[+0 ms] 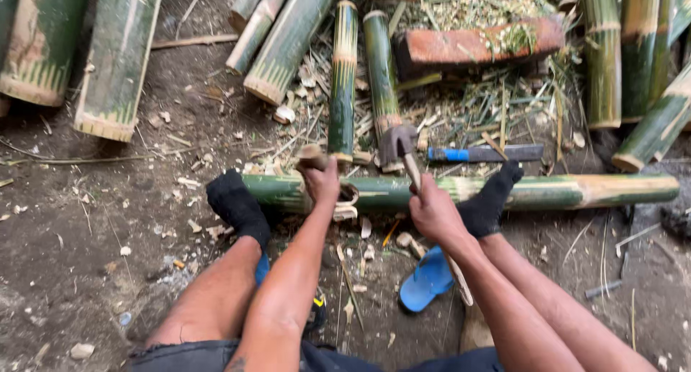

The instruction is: The person sits on the ground and uses a hammer and chisel to carve a hole into a bamboo pole. They repeatedly strike the chisel to remove material and occasionally inspect the opening.

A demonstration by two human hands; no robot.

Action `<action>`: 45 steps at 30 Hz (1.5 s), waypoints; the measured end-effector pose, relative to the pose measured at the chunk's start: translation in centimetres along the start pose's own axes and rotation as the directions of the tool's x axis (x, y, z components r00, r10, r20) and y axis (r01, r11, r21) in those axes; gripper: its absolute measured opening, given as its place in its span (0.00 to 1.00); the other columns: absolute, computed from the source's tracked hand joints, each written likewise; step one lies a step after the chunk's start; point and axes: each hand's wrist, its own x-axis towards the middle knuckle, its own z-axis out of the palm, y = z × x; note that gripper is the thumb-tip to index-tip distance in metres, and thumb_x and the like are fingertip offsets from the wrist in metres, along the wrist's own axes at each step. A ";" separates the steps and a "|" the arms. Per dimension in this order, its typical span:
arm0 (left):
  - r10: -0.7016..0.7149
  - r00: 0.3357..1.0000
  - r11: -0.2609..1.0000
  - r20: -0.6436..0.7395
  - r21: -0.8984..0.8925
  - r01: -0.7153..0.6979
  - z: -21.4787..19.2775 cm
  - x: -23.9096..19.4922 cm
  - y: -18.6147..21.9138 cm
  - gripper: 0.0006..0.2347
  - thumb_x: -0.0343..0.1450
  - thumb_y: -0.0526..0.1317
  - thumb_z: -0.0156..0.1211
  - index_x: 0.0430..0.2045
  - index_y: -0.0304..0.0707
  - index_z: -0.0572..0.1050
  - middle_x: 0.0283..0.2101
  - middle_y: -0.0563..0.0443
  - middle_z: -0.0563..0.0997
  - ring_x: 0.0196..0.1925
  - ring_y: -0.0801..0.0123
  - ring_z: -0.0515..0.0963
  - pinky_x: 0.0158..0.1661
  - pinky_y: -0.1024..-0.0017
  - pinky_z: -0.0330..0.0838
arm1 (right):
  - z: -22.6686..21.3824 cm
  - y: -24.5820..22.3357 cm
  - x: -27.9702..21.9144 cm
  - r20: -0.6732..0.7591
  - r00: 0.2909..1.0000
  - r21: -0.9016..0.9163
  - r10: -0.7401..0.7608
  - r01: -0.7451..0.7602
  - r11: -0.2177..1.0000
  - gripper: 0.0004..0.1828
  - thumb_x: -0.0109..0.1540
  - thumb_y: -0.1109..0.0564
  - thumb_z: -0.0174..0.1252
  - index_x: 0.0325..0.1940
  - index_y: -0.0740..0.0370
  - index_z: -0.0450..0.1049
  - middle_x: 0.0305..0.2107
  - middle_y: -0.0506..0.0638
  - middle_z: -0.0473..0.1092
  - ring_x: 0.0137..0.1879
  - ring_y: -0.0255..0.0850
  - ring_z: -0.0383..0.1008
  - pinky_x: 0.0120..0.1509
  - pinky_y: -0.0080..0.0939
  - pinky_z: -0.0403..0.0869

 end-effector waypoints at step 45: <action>0.770 0.514 0.612 0.378 -0.208 -0.763 -3.1 -6.6 7.7 0.25 0.71 0.36 0.60 0.62 0.28 0.60 0.43 0.43 0.81 0.42 0.56 0.83 0.55 0.59 0.79 | -5.1 -9.2 -4.8 -0.256 0.899 -0.183 -0.355 0.315 0.931 0.11 0.65 0.62 0.50 0.47 0.64 0.57 0.25 0.64 0.71 0.30 0.65 0.75 0.32 0.62 0.72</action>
